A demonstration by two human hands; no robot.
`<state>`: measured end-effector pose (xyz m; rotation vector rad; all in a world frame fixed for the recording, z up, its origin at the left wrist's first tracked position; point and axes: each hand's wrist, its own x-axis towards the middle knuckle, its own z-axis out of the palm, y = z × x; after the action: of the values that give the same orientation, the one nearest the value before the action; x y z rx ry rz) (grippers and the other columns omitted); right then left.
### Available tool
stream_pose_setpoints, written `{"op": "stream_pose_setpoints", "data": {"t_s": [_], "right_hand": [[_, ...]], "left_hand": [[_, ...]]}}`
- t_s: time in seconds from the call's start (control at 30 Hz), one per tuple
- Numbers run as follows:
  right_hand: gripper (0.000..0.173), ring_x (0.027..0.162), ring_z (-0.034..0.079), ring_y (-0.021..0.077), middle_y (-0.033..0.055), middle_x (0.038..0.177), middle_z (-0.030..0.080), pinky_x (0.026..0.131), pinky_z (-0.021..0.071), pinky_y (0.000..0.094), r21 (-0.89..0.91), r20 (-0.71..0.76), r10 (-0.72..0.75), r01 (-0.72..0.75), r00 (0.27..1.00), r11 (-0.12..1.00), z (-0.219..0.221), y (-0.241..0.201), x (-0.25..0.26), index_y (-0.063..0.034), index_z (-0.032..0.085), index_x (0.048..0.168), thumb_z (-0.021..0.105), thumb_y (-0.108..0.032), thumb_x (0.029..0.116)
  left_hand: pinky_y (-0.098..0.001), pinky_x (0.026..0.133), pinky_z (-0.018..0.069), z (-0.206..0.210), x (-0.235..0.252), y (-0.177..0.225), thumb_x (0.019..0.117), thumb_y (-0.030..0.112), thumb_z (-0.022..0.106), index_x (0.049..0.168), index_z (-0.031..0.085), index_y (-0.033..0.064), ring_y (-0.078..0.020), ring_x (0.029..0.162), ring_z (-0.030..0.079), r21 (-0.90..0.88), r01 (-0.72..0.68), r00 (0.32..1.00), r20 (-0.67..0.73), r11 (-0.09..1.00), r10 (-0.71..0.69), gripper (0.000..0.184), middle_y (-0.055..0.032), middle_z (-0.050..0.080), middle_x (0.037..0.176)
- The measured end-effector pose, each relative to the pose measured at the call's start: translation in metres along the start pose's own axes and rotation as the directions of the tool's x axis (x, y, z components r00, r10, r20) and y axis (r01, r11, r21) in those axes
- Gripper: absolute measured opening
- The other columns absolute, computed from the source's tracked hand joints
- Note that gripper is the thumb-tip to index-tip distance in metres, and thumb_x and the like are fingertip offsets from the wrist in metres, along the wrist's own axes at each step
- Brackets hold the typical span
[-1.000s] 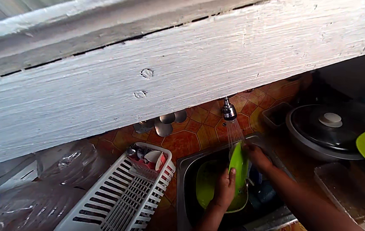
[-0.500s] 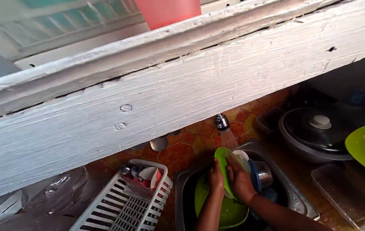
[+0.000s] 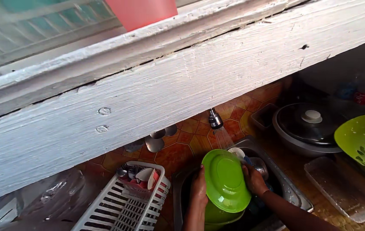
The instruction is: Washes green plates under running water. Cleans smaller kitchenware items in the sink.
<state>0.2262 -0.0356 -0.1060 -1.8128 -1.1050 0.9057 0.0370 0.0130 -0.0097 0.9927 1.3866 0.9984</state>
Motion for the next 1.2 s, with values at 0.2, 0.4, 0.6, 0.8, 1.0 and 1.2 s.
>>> {"op": "stream_pose_setpoints", "data": {"t_s": [0.2,0.4,0.6,0.8,1.0,1.2], "right_hand": [[0.051,0.111,0.065,0.0348,0.0243,0.124,0.064,0.095,0.0532,0.0539,0.384,0.27,0.291,-0.379,0.918,0.842,-0.015,-0.018,0.021,0.0003,0.054,0.138,0.065,-0.035,0.1022],[0.043,0.11,0.064,0.0321,0.0215,0.12,0.066,0.096,0.0515,0.0523,0.202,0.237,0.329,-0.378,0.914,0.904,-0.056,-0.045,0.016,0.0012,0.062,0.128,0.076,-0.013,0.0899],[0.037,0.103,0.066,0.0309,0.0225,0.117,0.065,0.093,0.0539,0.047,0.147,0.182,-0.002,-0.025,0.983,0.989,-0.093,-0.07,-0.014,0.0032,0.056,0.131,0.066,-0.007,0.0964],[0.028,0.095,0.07,0.0412,0.0229,0.101,0.071,0.085,0.0534,0.0608,-0.247,0.251,-0.386,0.444,0.888,0.861,-0.128,-0.085,-0.068,-0.0043,0.063,0.129,0.055,-0.011,0.1031],[0.011,0.077,0.072,0.0273,0.0122,0.083,0.072,0.07,0.0598,0.0464,-0.231,0.095,-0.789,0.785,0.606,0.575,-0.137,-0.047,-0.103,-0.0056,0.073,0.101,0.063,-0.004,0.0964],[0.023,0.095,0.072,0.0252,0.0049,0.102,0.076,0.081,0.0578,0.0423,-0.35,0.276,-0.849,0.869,0.451,0.349,-0.15,-0.004,-0.13,-0.0182,0.075,0.113,0.057,-0.007,0.1027]], "left_hand": [[-0.0463,0.107,0.0482,-0.029,0.012,-0.032,0.1106,0.032,0.044,0.135,0.058,-0.0045,-0.0277,0.124,0.06,0.125,-0.046,0.998,-0.025,0.991,0.05,0.046,-0.0228,0.062,0.134],[-0.0581,0.108,0.0429,-0.015,0.014,-0.089,0.1078,0.018,0.052,0.144,0.048,-0.0046,-0.0401,0.133,0.051,0.194,0.098,0.995,-0.011,0.976,-0.097,0.043,-0.0292,0.05,0.145],[-0.0463,0.092,0.053,0.017,0.014,-0.093,0.1071,0.012,0.05,0.143,0.044,-0.0046,-0.0322,0.112,0.061,0.099,0.299,0.918,0.244,0.949,-0.314,0.04,-0.0256,0.051,0.139],[-0.044,0.088,0.0533,0.046,0.006,-0.081,0.1062,0.014,0.055,0.126,0.057,-0.0109,-0.0276,0.102,0.064,0.342,0.142,0.927,0.283,0.929,-0.246,0.032,-0.0233,0.064,0.119],[-0.0431,0.063,0.0598,0.054,-0.039,-0.02,0.0989,0.068,-0.009,0.116,0.056,0.002,-0.0295,0.073,0.072,0.086,0.341,0.826,0.448,0.936,-0.342,0.095,-0.0159,0.074,0.085],[-0.0378,0.065,0.0632,0.042,-0.064,-0.008,0.1094,0.019,0.032,0.125,0.052,0.0032,-0.0217,0.078,0.074,0.046,0.204,0.846,0.494,0.978,-0.2,0.03,-0.0124,0.073,0.095]]}}
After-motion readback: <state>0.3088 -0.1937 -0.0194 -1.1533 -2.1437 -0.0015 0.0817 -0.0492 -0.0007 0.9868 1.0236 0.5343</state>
